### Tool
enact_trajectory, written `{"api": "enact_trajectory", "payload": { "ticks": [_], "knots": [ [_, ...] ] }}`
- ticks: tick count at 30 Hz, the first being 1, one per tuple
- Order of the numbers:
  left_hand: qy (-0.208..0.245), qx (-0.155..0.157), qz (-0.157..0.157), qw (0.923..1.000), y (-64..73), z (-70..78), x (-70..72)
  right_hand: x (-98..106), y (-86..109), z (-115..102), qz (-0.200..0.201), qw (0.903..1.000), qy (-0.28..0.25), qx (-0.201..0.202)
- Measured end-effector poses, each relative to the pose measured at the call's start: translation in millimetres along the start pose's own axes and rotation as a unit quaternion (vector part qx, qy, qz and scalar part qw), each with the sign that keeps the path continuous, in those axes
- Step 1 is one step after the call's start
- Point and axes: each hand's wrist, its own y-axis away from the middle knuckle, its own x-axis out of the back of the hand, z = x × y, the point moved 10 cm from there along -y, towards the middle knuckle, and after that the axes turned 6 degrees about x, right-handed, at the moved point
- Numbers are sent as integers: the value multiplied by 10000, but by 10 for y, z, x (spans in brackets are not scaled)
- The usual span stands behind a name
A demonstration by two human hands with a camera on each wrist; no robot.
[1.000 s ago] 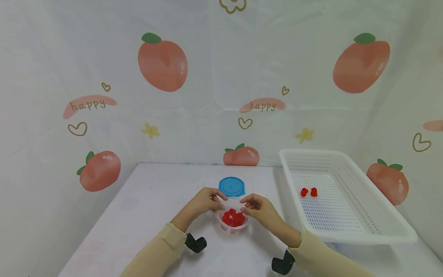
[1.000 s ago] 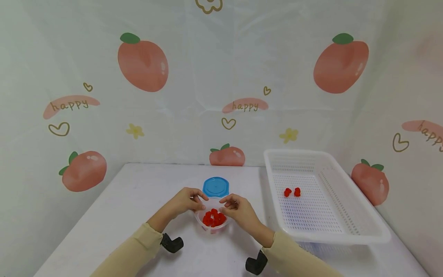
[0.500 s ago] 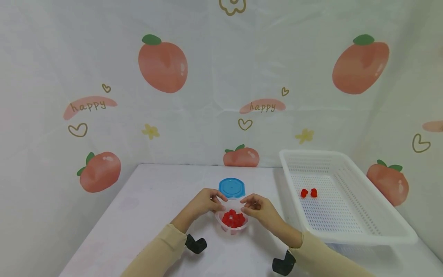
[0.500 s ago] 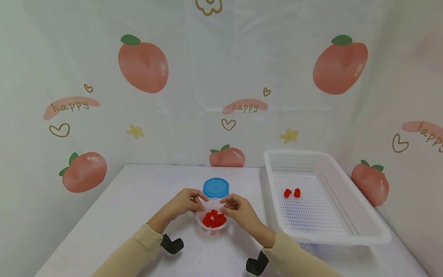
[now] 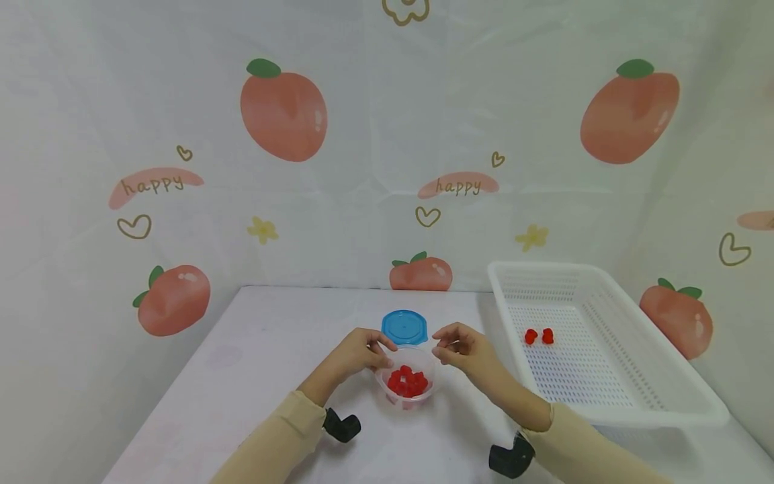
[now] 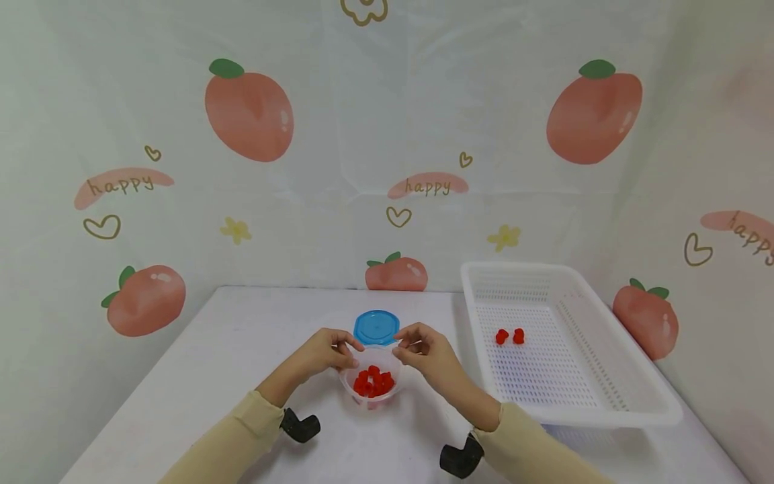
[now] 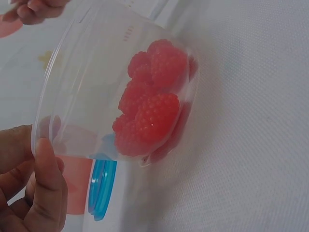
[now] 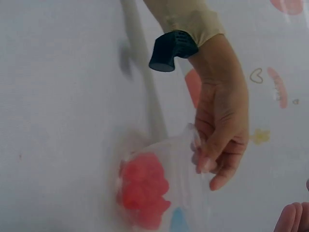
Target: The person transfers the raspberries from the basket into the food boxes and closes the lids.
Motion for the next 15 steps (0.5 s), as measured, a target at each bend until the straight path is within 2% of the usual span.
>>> {"api": "enact_trajectory", "payload": {
  "ticks": [4, 7, 9, 12, 15],
  "knots": [
    [15, -14, -2, 10000, 1, 3, 5, 165, -60, -177, 125, 9998, -117, 71],
    [5, -16, 2, 10000, 0, 1, 8, 361, -136, -316, 416, 9985, -233, 251],
    [-10, -11, 10, 10000, -1, -4, 9, 505, -196, -399, 628, 9959, -513, 398],
    [-34, 1, 19, 10000, -3, -12, 8, 731, -285, -479, 908, 9864, -1254, 558],
    [-54, 32, 34, 10000, -2, -20, 9, 973, -358, -506, 1208, 9716, -1916, 687]
  ]
}}
